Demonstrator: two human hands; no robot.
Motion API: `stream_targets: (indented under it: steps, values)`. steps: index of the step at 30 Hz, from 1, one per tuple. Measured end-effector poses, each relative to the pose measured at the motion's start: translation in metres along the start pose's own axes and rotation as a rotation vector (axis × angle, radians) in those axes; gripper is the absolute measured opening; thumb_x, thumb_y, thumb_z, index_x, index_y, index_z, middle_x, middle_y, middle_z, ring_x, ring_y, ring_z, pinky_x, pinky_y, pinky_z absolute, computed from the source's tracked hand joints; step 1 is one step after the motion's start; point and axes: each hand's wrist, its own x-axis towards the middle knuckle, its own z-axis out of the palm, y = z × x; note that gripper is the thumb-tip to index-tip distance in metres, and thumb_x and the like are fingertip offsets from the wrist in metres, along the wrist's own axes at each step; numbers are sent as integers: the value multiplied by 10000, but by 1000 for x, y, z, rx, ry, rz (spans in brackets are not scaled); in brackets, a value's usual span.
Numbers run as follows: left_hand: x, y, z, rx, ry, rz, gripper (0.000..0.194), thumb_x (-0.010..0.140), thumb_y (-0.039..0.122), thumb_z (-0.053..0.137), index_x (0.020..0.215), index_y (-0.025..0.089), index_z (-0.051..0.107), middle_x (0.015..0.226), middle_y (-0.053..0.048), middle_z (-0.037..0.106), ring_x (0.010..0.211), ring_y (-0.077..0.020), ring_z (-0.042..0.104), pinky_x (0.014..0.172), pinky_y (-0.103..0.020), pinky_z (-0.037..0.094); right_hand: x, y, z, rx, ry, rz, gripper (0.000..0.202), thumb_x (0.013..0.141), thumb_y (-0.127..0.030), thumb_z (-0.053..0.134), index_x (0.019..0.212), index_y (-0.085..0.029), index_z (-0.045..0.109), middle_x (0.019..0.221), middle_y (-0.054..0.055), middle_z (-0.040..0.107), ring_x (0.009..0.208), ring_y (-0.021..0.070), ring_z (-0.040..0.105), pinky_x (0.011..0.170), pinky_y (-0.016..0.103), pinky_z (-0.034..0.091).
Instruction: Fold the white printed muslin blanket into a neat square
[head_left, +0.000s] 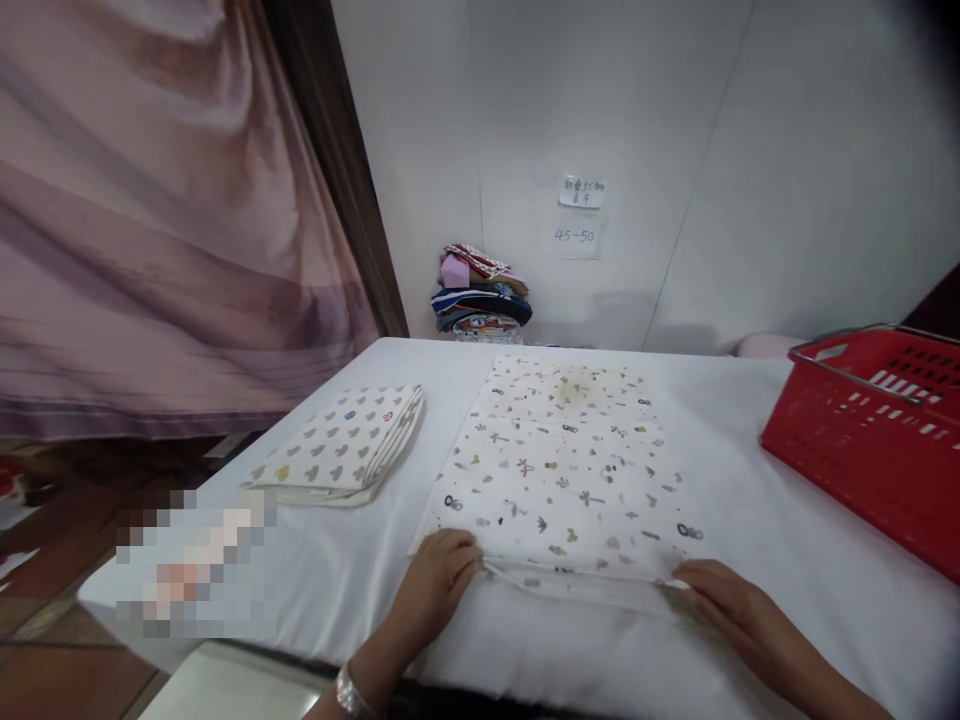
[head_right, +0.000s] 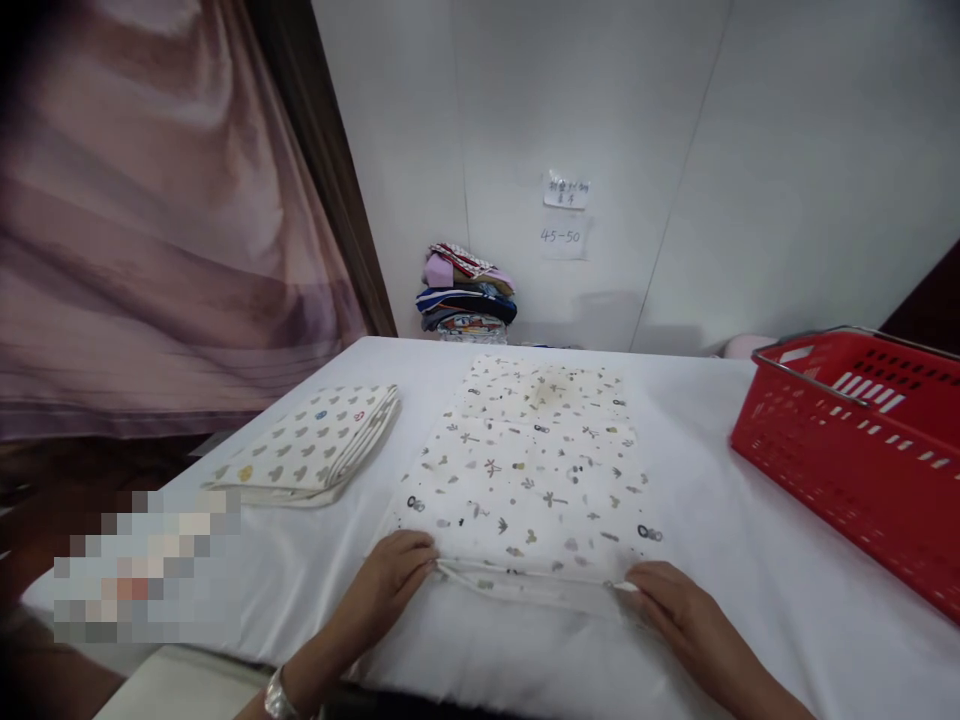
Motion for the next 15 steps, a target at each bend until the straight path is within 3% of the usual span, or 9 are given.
stream_targets:
  steps: [2, 5, 11, 15]
  values:
    - [4, 1, -2, -32, 27, -13, 226, 857, 230, 464, 851, 238, 690, 945, -36, 670, 898, -177, 613, 806, -320, 505, 1, -1, -6, 32, -21, 22, 220, 859, -413, 440, 945, -362, 636, 1002, 4, 666, 952, 241, 626, 816, 356, 537]
    - [15, 4, -6, -40, 87, -36, 246, 885, 259, 420, 860, 223, 661, 914, -32, 679, 859, -168, 623, 785, -302, 510, 5, -4, -15, 24, 61, 25, 244, 896, -394, 400, 984, -272, 591, 980, 36, 648, 916, 214, 614, 794, 336, 515]
    - [47, 16, -28, 23, 325, -102, 241, 917, 295, 356, 882, 199, 575, 819, -23, 642, 764, -158, 612, 700, -266, 495, 25, -17, -25, -104, 205, -38, 290, 922, -410, 349, 910, -230, 575, 830, 26, 642, 742, 167, 607, 659, 275, 486]
    - [59, 20, -37, 82, 338, -19, 215, 925, 294, 361, 934, 199, 554, 845, -25, 638, 780, -151, 613, 699, -253, 481, 27, -17, -27, -262, 106, -106, 272, 888, -448, 431, 911, -240, 605, 784, 13, 652, 682, 175, 609, 599, 283, 462]
